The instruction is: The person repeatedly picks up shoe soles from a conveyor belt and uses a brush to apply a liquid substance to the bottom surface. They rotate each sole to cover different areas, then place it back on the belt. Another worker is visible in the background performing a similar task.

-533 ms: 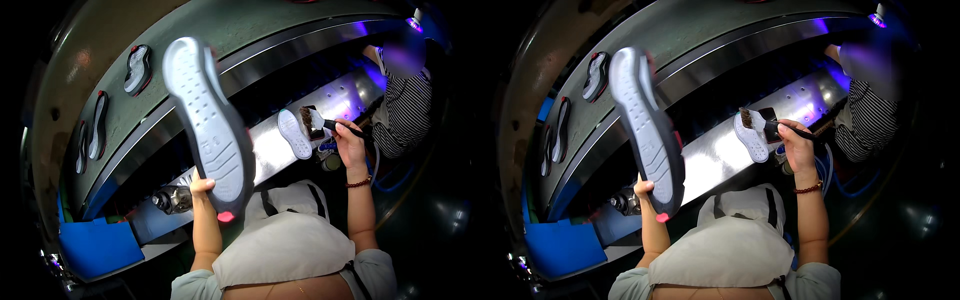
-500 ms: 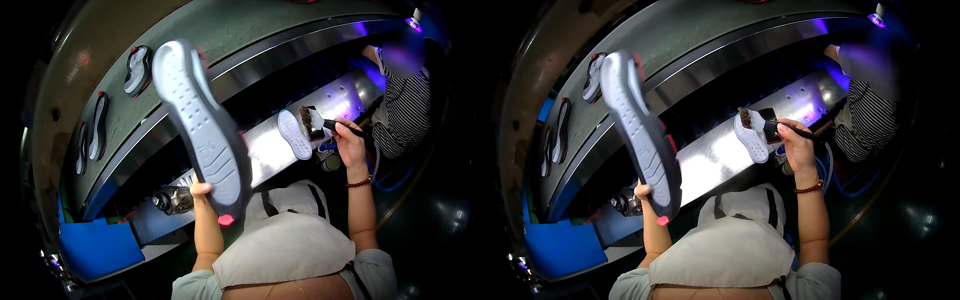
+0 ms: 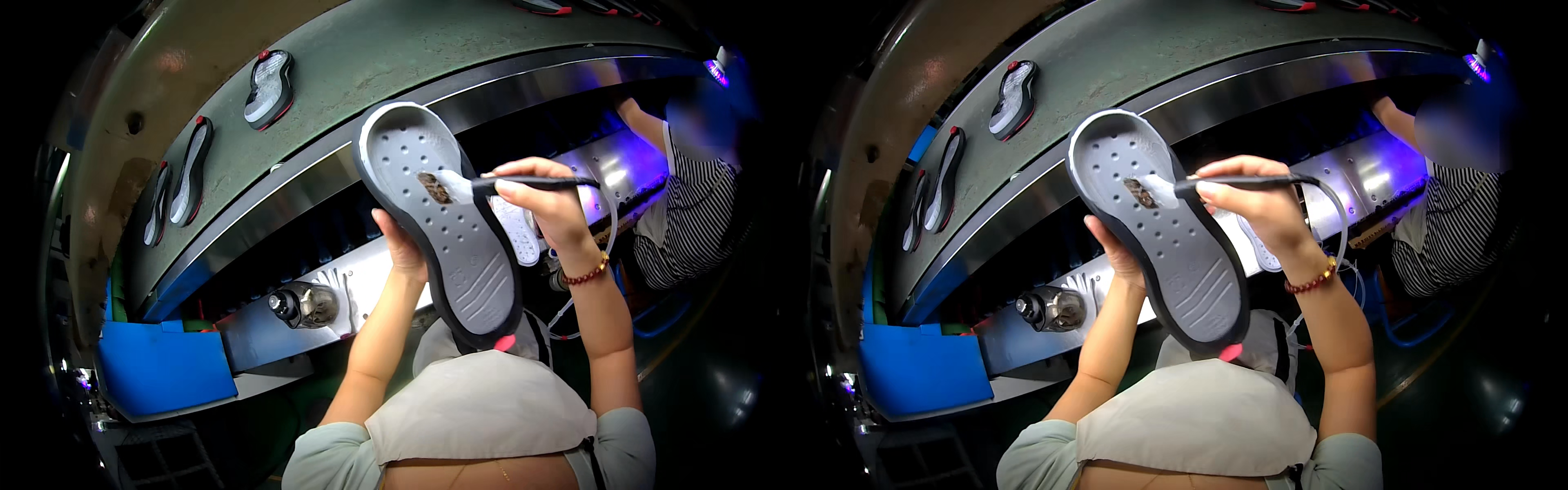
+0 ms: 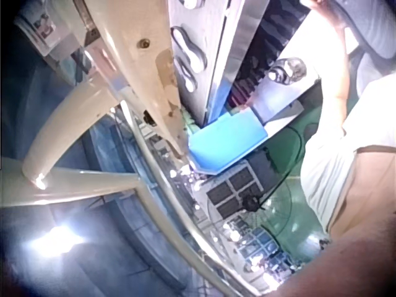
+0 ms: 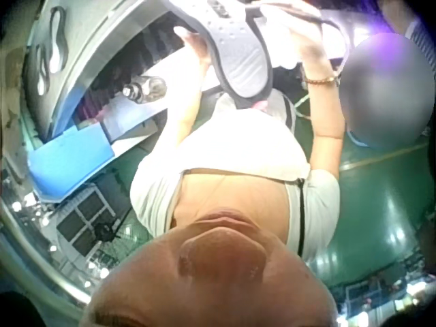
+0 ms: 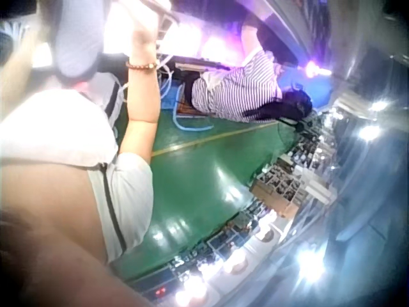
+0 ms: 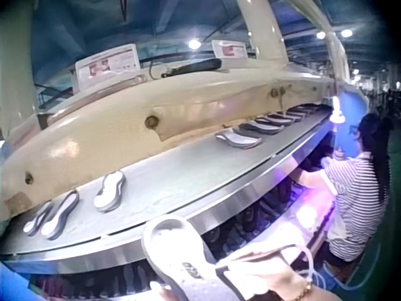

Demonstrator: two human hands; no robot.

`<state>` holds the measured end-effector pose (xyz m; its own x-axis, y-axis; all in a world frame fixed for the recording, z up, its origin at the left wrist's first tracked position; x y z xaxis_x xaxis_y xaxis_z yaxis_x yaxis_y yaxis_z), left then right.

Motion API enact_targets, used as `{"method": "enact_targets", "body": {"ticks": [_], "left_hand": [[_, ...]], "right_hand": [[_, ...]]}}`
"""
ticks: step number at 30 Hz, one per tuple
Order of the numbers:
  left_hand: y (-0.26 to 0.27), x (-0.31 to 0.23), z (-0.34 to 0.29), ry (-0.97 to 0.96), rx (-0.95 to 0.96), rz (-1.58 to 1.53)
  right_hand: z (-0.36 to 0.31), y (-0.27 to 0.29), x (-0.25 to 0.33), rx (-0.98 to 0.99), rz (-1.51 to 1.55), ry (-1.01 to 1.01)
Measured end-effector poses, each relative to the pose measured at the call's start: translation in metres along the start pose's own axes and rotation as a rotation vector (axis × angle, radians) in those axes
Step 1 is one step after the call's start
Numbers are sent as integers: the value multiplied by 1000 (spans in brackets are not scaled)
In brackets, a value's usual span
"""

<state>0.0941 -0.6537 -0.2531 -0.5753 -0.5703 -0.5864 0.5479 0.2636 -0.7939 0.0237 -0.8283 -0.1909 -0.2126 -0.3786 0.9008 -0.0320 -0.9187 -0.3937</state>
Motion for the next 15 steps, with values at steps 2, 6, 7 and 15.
{"method": "enact_targets", "body": {"ticks": [2, 6, 7, 15], "left_hand": [[-23, 2, 12, 19, 46, -17], [-26, 12, 12, 5, -29, 103], [-26, 15, 10, -42, -224, 176], [2, -11, 8, -169, -385, 159]], "right_hand": [[18, 1, -3, 45, -20, -19], [39, -4, 1, 41, -239, 79], [41, -8, 3, 46, -322, 99], [-34, -31, -16, 263, -939, 305]]}}
Point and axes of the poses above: each hand's wrist, its own z-axis towards the middle knuckle, its own y-axis out of the back of the hand, x = y × z, the point moved 1 cm from there along z, towards the middle knuckle, and after that the axes turned 10 degrees about x, right-handed, at the moved point
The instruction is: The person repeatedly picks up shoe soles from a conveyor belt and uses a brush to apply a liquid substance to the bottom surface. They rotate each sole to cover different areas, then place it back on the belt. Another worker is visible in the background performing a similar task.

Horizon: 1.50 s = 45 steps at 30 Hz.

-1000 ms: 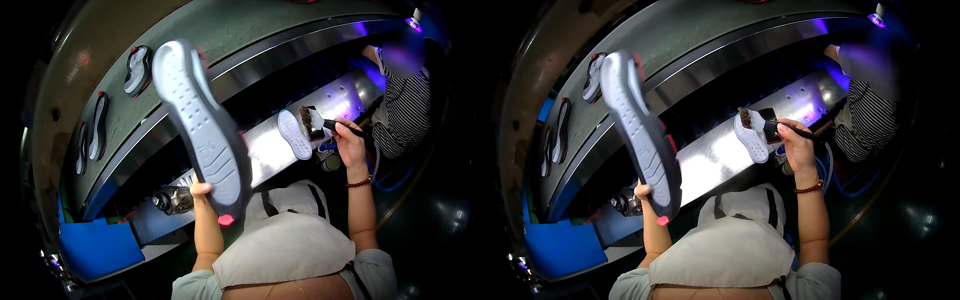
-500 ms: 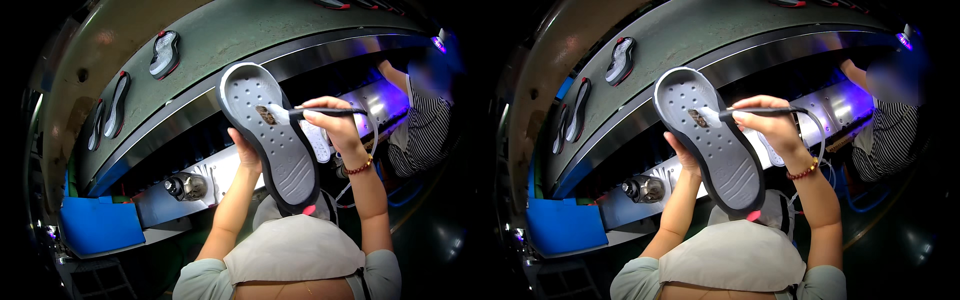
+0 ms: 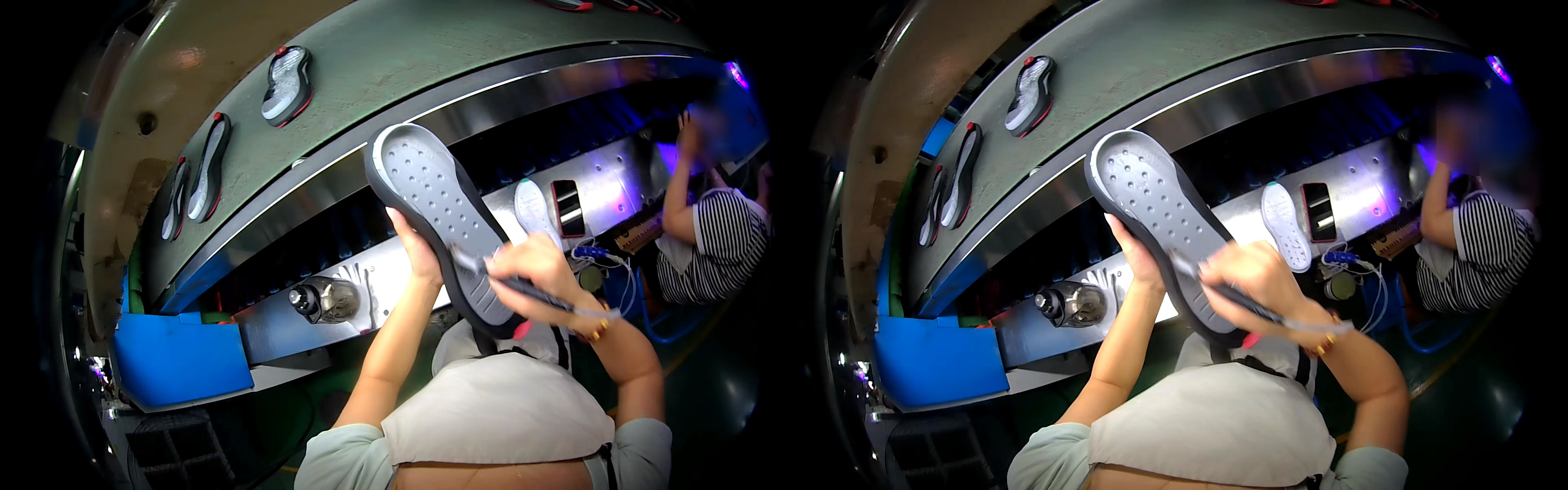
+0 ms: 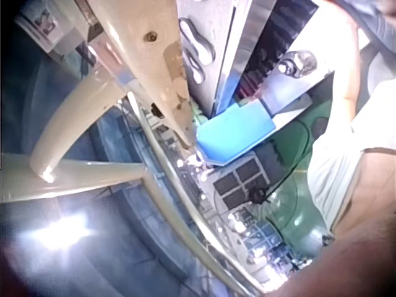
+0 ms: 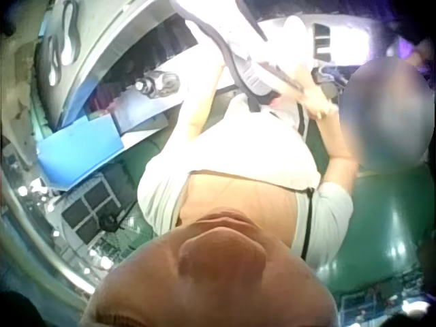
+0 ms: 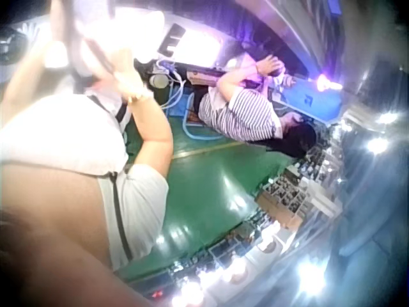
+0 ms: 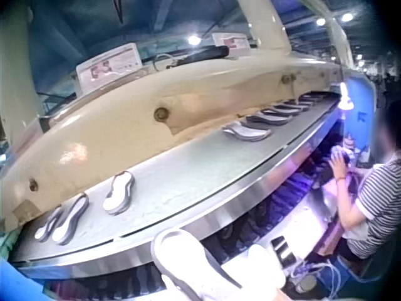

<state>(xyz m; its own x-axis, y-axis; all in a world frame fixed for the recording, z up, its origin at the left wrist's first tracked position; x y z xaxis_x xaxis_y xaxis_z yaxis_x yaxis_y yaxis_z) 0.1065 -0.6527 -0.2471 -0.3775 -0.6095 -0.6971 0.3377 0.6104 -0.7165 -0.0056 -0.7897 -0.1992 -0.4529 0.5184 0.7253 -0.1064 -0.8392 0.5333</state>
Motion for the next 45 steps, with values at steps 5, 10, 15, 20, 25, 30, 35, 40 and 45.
{"method": "enact_targets", "body": {"ticks": [5, 10, 15, 20, 25, 30, 35, 40, 45], "left_hand": [[24, 7, -2, 142, 140, -106], [-23, 16, -8, 137, 72, -124], [-29, 11, -5, 74, 107, -80], [-34, 0, -5, 108, 51, -12], [-29, -4, 5, 149, 427, -179], [-40, -12, 16, 31, 373, -89], [-42, -19, 26, -55, 481, -147], [-47, -30, 27, -141, 449, -61], [-50, -37, 34, -192, 437, -106]], "right_hand": [[-6, 34, 4, 207, 318, -68], [54, 63, -9, -130, 495, -146], [44, 46, -9, 84, 418, 59], [43, 57, -11, 17, 731, -244], [35, 47, -11, 150, 521, 93], [32, 54, -16, -12, 662, -102], [24, 50, -8, 207, 635, 34], [19, 56, -17, 38, 671, -249], [10, 51, -11, 208, 746, 17]]}}
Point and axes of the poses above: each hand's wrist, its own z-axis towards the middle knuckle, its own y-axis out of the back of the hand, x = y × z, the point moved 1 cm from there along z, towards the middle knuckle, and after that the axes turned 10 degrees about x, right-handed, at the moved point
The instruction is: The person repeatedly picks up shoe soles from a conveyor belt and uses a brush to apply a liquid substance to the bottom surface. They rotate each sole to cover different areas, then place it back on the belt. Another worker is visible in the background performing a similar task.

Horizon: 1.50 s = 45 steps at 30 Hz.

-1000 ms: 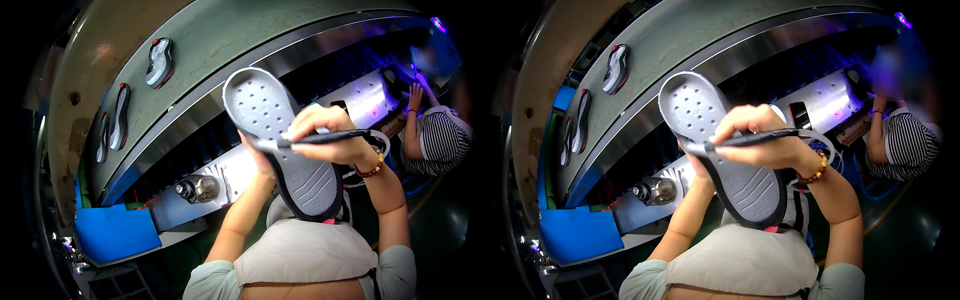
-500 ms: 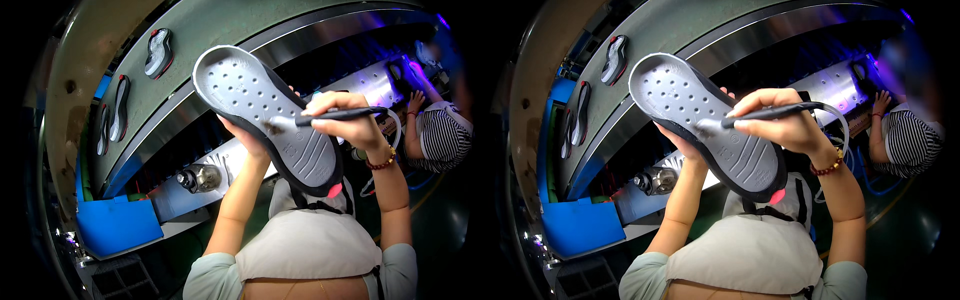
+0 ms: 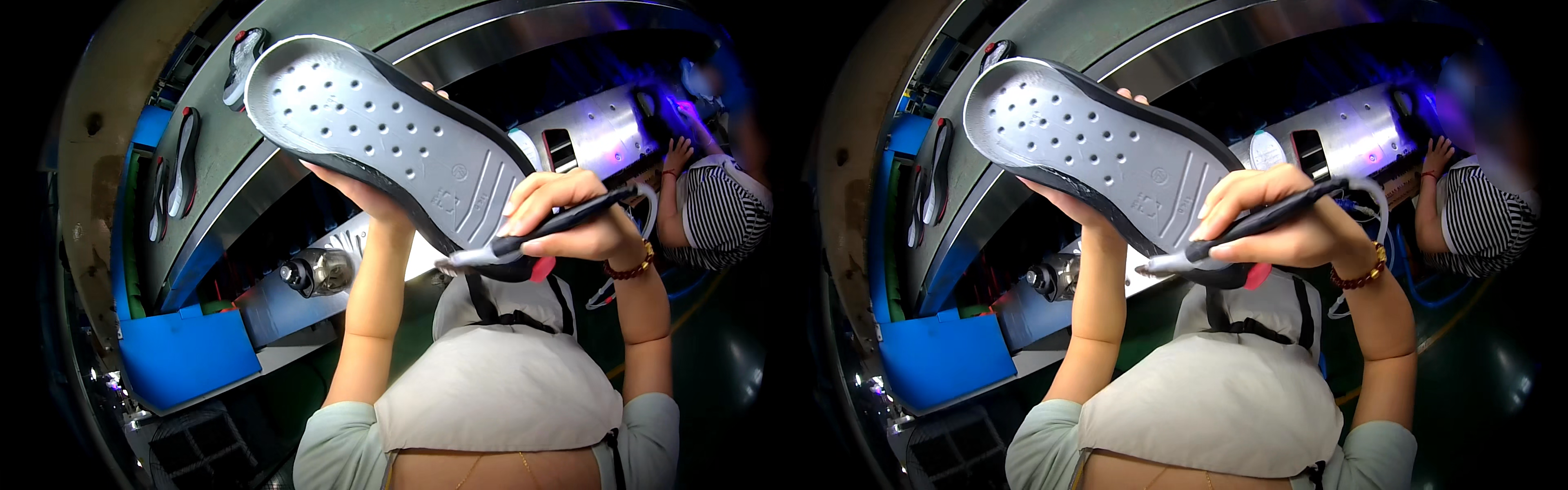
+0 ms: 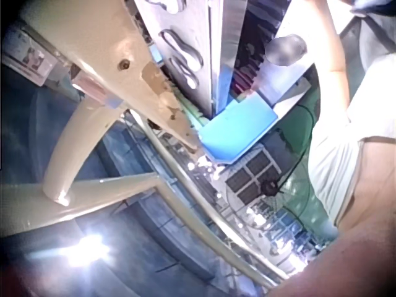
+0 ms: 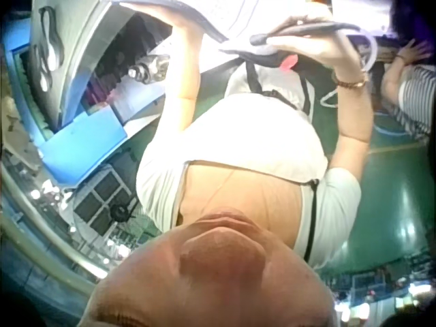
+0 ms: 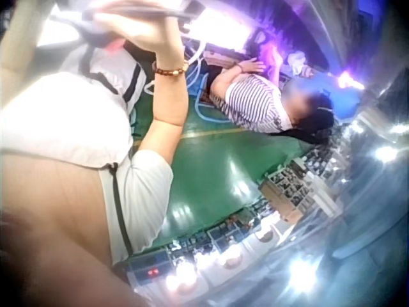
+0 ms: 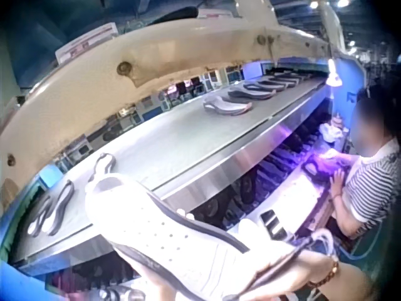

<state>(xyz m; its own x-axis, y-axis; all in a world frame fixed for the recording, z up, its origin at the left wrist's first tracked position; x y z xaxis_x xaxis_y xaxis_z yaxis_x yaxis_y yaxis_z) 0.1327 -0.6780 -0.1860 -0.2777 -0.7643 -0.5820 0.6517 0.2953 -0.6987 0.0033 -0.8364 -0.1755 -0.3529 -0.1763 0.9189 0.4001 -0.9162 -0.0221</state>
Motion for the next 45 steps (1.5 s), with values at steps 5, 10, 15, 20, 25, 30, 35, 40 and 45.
{"method": "enact_targets", "body": {"ticks": [5, 10, 15, 20, 25, 30, 35, 40, 45], "left_hand": [[15, -6, 4, -29, -151, 165], [27, -9, 1, -22, -205, 195], [30, -11, 0, -7, -213, 198], [31, -9, 5, 34, -199, 186], [35, -10, 7, 50, -201, 191], [26, -11, 22, 73, -205, 146], [19, -19, 26, 325, 135, -393], [-25, 28, -41, 176, -11, -183], [7, 19, -44, 110, -348, -183]], "right_hand": [[-5, 2, -6, -118, -80, -20], [-19, 3, -3, -34, 256, 15], [-26, -2, -8, -44, -30, -55], [-41, 4, -13, -124, 310, -77], [-39, -4, -13, -42, -140, -139], [-47, 9, -24, -254, 426, -113], [-35, -1, -26, -319, 606, -64], [-21, -18, -30, -449, 561, -123], [-8, -35, -10, -405, -120, -60]]}}
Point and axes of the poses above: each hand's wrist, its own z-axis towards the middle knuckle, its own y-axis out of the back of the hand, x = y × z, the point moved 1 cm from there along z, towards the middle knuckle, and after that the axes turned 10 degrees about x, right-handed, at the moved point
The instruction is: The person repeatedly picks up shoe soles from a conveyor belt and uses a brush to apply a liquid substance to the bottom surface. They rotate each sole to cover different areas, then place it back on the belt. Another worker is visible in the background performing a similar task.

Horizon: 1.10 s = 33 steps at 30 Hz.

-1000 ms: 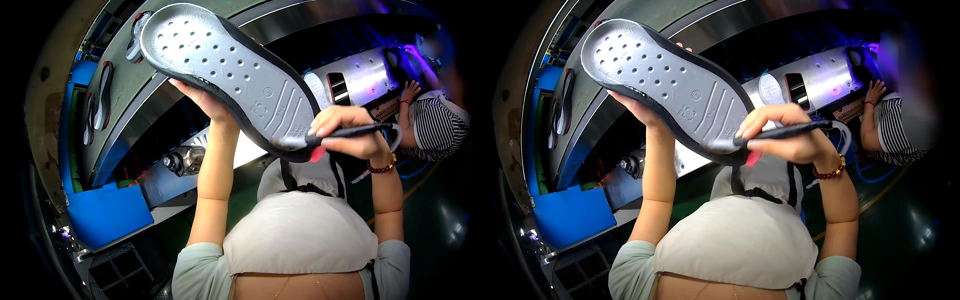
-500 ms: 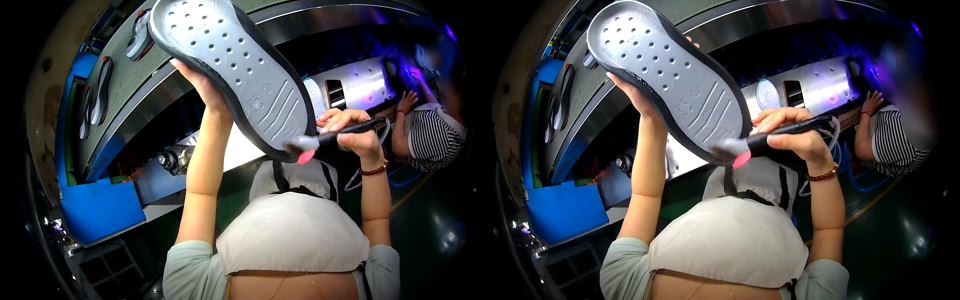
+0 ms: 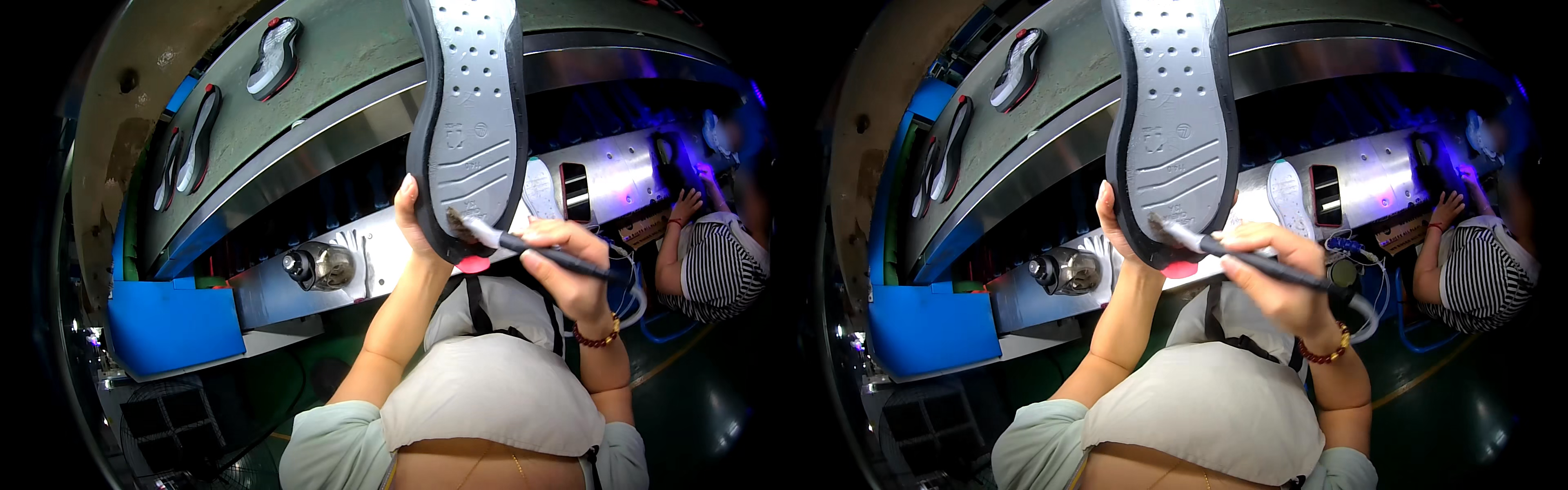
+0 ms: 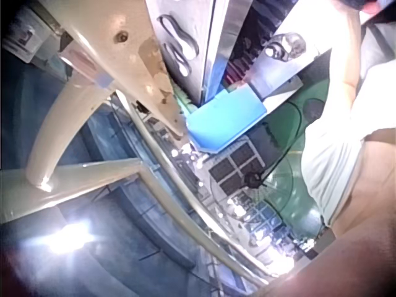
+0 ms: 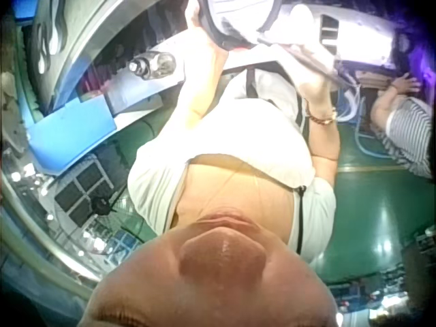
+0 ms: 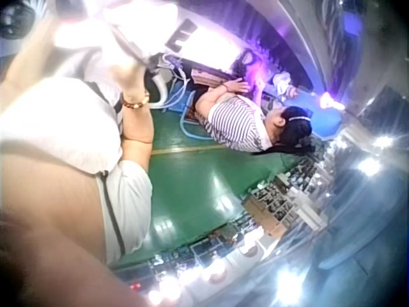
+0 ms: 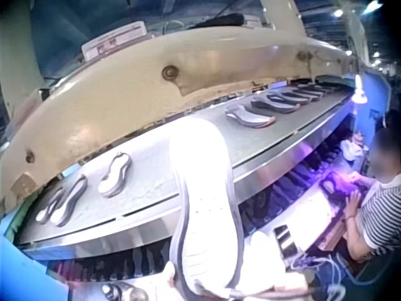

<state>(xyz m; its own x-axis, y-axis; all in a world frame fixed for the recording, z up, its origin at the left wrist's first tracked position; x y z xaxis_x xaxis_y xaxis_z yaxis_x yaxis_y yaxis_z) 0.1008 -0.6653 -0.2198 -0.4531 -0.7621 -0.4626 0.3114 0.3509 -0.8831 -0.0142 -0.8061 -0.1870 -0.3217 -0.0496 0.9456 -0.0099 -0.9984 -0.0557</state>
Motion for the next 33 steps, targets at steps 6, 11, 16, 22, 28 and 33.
{"method": "enact_targets", "body": {"ticks": [6, 11, 16, 22, 28, 33], "left_hand": [[-8, -7, 8, -109, 97, -36], [-3, -12, 14, -61, 102, -8], [-9, -17, 19, -8, 102, -30], [-10, -25, 24, 57, 156, -24], [-11, -31, 28, 243, -29, 3], [-23, -26, 25, 607, -95, 95]], "right_hand": [[5, 4, -8, -21, 404, -28], [17, 5, -9, 221, 265, 32], [33, 26, -3, 264, 95, 7], [37, 24, 1, 296, 232, -158], [31, 23, 2, 507, 346, 65], [52, 41, 9, 696, -58, 12]]}}
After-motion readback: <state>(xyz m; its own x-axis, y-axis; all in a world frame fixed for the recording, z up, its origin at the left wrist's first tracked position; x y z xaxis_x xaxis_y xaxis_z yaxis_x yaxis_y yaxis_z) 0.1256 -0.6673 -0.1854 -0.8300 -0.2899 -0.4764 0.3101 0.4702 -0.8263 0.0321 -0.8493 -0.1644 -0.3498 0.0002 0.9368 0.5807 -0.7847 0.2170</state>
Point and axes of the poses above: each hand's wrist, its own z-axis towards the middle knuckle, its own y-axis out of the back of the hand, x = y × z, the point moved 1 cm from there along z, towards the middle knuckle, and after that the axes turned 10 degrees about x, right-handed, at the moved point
